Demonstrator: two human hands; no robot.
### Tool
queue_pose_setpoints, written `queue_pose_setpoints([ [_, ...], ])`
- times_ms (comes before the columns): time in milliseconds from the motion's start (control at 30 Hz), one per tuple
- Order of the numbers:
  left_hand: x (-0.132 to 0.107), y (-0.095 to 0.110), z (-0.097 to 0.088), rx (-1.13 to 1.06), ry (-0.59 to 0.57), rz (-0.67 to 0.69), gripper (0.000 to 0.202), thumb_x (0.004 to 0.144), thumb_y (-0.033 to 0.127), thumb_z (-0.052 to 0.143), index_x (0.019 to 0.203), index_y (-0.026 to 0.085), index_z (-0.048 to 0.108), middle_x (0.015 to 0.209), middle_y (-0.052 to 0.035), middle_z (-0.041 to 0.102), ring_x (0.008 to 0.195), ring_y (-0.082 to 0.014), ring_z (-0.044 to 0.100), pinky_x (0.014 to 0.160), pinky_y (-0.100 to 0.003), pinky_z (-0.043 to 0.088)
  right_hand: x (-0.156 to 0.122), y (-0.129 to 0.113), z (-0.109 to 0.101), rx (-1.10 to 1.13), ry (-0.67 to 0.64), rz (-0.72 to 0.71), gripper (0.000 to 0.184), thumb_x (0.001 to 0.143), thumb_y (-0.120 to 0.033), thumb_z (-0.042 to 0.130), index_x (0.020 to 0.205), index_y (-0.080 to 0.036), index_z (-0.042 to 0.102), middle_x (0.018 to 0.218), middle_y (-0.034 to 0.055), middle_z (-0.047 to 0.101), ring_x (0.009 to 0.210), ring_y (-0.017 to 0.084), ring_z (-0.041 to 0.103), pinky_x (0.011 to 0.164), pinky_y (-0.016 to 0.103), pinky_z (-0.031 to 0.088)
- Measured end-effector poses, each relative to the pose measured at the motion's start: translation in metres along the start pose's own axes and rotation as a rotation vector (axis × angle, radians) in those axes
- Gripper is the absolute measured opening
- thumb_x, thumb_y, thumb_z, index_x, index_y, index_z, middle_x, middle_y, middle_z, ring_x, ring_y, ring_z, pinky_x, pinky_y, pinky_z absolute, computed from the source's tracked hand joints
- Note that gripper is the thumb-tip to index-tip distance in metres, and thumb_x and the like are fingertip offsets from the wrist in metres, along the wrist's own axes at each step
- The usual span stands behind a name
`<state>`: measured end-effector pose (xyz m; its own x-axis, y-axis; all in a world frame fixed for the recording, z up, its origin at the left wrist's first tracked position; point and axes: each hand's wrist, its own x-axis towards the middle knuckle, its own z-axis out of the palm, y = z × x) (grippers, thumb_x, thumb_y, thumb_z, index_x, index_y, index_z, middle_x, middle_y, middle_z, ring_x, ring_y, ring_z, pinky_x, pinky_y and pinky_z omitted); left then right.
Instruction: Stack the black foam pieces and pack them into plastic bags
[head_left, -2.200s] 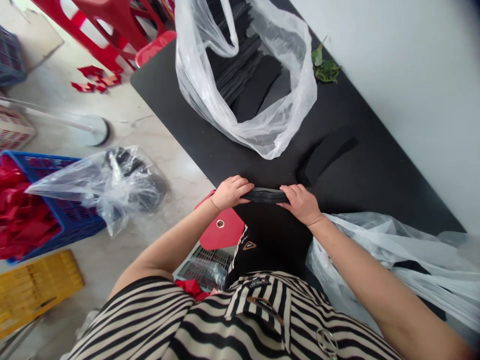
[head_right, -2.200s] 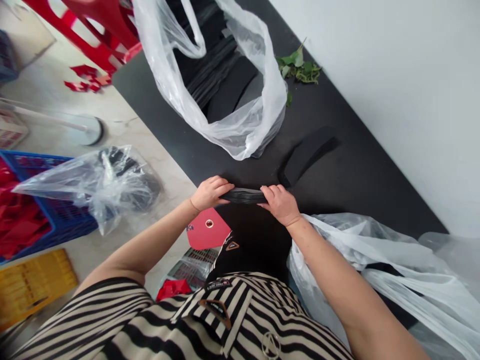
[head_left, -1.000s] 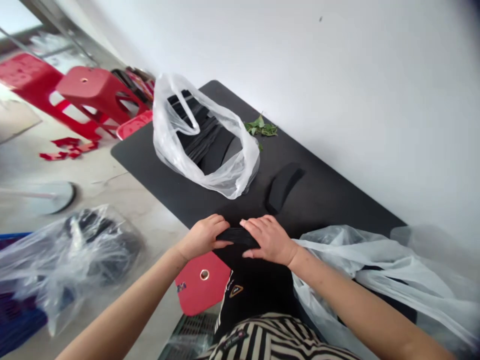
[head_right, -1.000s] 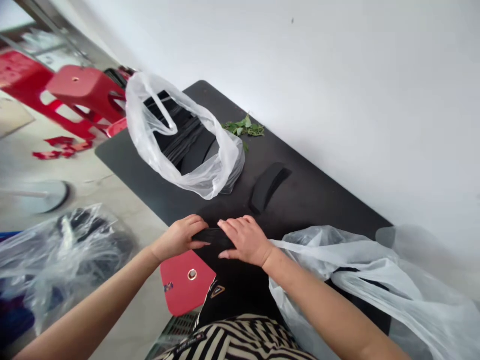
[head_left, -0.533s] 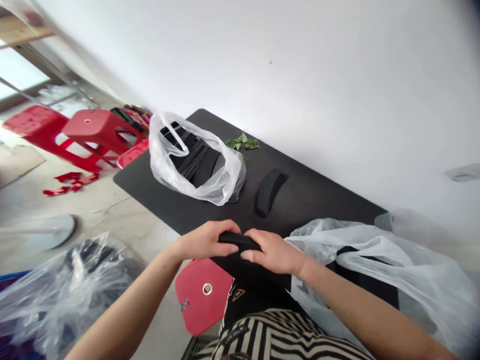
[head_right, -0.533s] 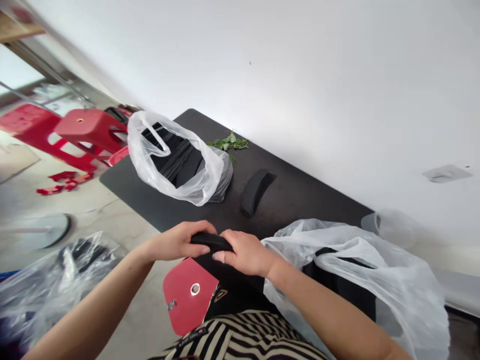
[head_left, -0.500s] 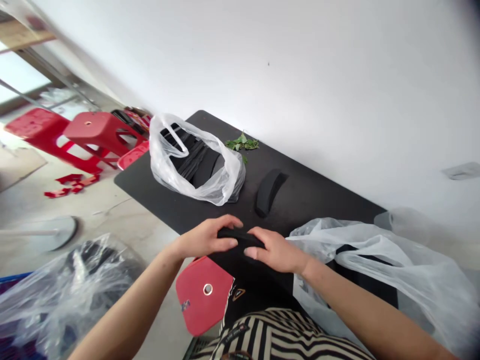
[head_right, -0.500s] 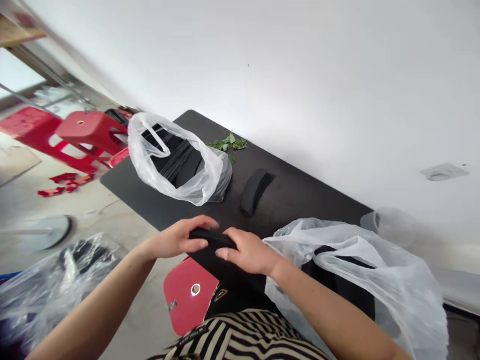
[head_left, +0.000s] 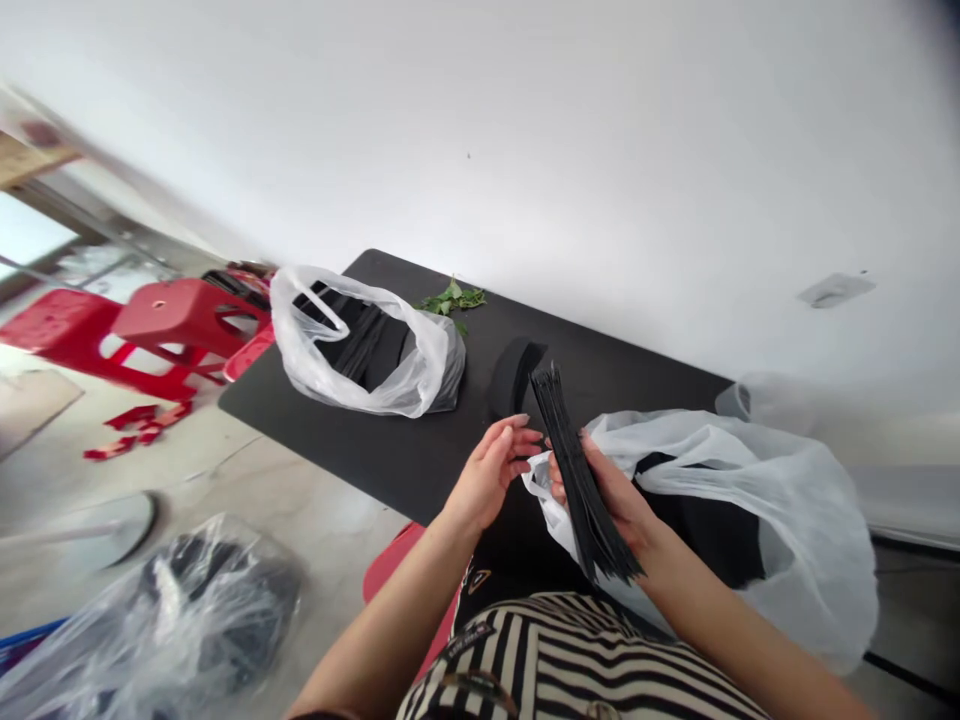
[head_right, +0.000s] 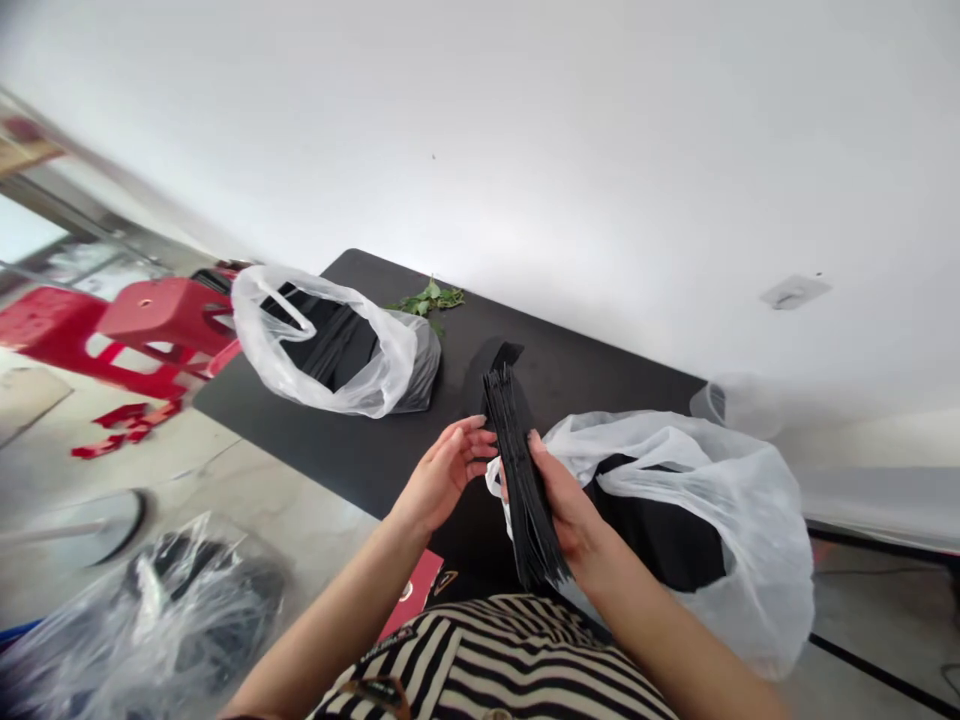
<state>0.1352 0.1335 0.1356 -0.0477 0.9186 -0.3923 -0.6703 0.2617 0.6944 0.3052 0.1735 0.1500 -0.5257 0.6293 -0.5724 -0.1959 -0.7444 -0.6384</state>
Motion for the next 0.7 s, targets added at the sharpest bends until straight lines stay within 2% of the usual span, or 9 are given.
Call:
queue_pose_setpoints([
  [100,0.007,-0.003,0.02,-0.034,-0.044,-0.025,0.045,0.086,0.051,0.064,0.116,0.018,0.066,0.101,-0.0092,0.068,0.089,-0.0173,0.064,0.074,-0.027,0.049,-0.008,0.002,0.001,0.113,0.051,0.049,0.043,0.086,-0.064,0.056,0.081,-0.021,0.063,0.068,0.0016,0.061,0.055,0.014,0.053,0.049,0.026,0.046],
  [167,0.011,-0.005,0.028,-0.03,-0.064,-0.043,0.044,0.087,0.053,0.061,0.114,0.018,0.067,0.101,-0.0087,0.069,0.089,-0.0167,0.064,0.074,-0.027,0.048,-0.013,0.001,0.002,0.091,0.128,-0.041,0.038,0.086,-0.06,0.06,0.084,-0.022,0.065,0.07,0.0016,0.064,0.06,0.016,0.057,0.053,0.027,0.049],
  [233,0.013,-0.008,0.034,-0.026,-0.067,-0.053,0.041,0.087,0.052,0.062,0.112,0.019,0.068,0.105,-0.0088,0.069,0.091,-0.0169,0.064,0.075,-0.027,0.048,-0.018,0.0,0.003,0.053,0.17,-0.149,0.036,0.086,-0.057,0.062,0.095,-0.023,0.068,0.08,0.0021,0.069,0.071,0.018,0.062,0.062,0.028,0.052],
  [300,0.014,-0.012,0.039,-0.034,-0.05,-0.053,0.039,0.085,0.05,0.065,0.11,0.02,0.069,0.107,-0.0083,0.069,0.093,-0.0173,0.064,0.075,-0.026,0.048,-0.022,-0.001,0.003,0.044,0.173,-0.194,0.038,0.087,-0.056,0.062,0.107,-0.024,0.067,0.088,0.0019,0.071,0.078,0.018,0.063,0.067,0.028,0.052],
  [367,0.014,-0.016,0.044,-0.053,-0.037,-0.056,0.038,0.084,0.05,0.067,0.108,0.02,0.069,0.106,-0.0074,0.069,0.093,-0.017,0.064,0.075,-0.026,0.049,-0.025,-0.002,0.001,0.048,0.17,-0.175,0.042,0.087,-0.056,0.061,0.112,-0.023,0.067,0.086,0.0016,0.071,0.076,0.018,0.063,0.066,0.028,0.052],
  [600,0.012,-0.033,0.062,-0.145,0.034,-0.088,0.03,0.079,0.044,0.075,0.096,0.021,0.068,0.096,-0.0016,0.069,0.084,-0.0125,0.062,0.074,-0.023,0.046,-0.03,0.002,-0.005,0.063,0.159,-0.235,0.036,0.088,-0.051,0.062,0.115,-0.027,0.067,0.092,0.0019,0.071,0.085,0.02,0.065,0.071,0.031,0.054],
  [700,0.008,-0.036,0.065,-0.151,0.022,-0.079,0.029,0.08,0.041,0.074,0.099,0.021,0.068,0.097,-0.002,0.068,0.087,-0.0129,0.062,0.078,-0.024,0.047,-0.032,0.003,-0.008,0.046,0.169,-0.235,0.036,0.088,-0.052,0.061,0.114,-0.028,0.067,0.093,0.0019,0.071,0.087,0.021,0.065,0.071,0.031,0.054],
])
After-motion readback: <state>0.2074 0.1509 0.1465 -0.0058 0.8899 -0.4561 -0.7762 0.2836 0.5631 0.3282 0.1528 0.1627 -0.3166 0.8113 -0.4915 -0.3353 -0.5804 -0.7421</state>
